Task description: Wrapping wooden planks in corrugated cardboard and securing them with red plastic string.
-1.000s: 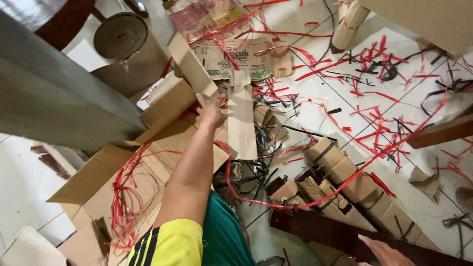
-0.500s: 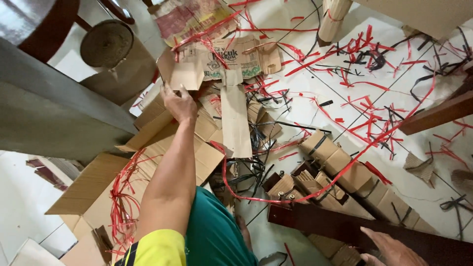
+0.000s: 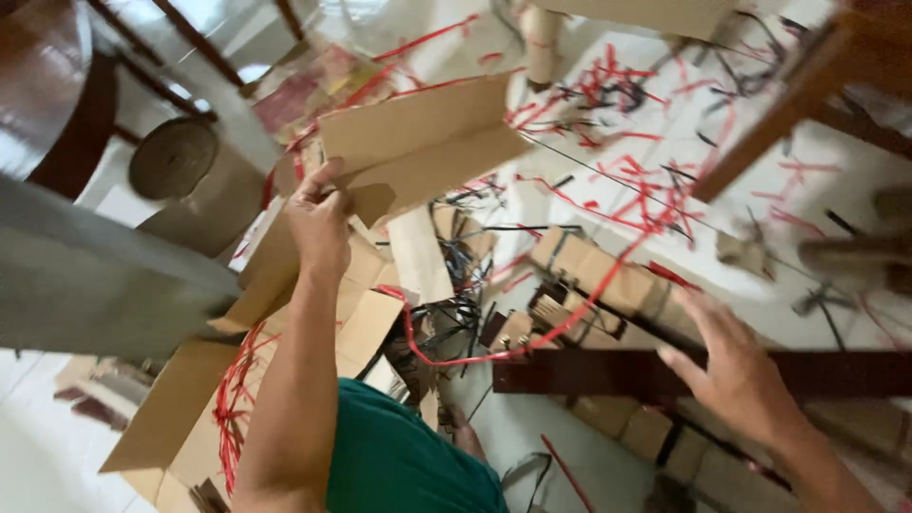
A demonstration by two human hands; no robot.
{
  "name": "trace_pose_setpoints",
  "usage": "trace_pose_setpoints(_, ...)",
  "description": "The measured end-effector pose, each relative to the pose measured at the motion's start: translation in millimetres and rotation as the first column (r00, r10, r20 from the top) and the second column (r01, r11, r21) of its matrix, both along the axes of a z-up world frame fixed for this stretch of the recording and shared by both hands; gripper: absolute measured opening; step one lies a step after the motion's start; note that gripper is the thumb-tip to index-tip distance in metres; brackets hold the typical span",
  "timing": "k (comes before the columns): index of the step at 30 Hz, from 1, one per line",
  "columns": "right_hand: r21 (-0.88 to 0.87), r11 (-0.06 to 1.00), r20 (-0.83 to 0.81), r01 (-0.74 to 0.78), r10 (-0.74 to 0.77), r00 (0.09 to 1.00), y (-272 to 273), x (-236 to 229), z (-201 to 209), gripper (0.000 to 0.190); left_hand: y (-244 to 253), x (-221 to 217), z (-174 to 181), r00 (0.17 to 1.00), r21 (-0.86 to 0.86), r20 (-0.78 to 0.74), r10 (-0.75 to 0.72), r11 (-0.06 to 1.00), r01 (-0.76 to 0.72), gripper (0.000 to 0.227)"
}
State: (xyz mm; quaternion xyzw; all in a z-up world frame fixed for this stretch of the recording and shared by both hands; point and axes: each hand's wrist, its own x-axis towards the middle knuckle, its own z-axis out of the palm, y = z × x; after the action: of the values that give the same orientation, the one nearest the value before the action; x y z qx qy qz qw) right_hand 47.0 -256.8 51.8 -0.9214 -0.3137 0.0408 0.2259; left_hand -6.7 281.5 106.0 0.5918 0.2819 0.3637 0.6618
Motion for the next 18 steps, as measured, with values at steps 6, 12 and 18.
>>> trace_pose_setpoints(6,-0.024,0.996,0.485,-0.091,0.092,0.87,13.3,-17.1,52.9,0.106,-109.9,-20.3,-7.6,0.915,-0.149,-0.022,-0.403,0.906,0.395,0.044)
trace_pose_setpoints(12,-0.217,0.974,0.565,-0.068,0.182,0.805,9.3,-30.9,45.7,0.072,-197.2,-39.8,-30.4,0.827,-0.551,-0.049,-0.56,0.706,0.446,0.038)
trace_pose_setpoints(18,-0.131,0.989,0.389,-0.066,0.113,0.914,-44.0,-10.5,3.6,0.011,-202.9,-42.0,-42.4,0.72,-0.595,-0.097,-0.687,0.62,0.512,0.015)
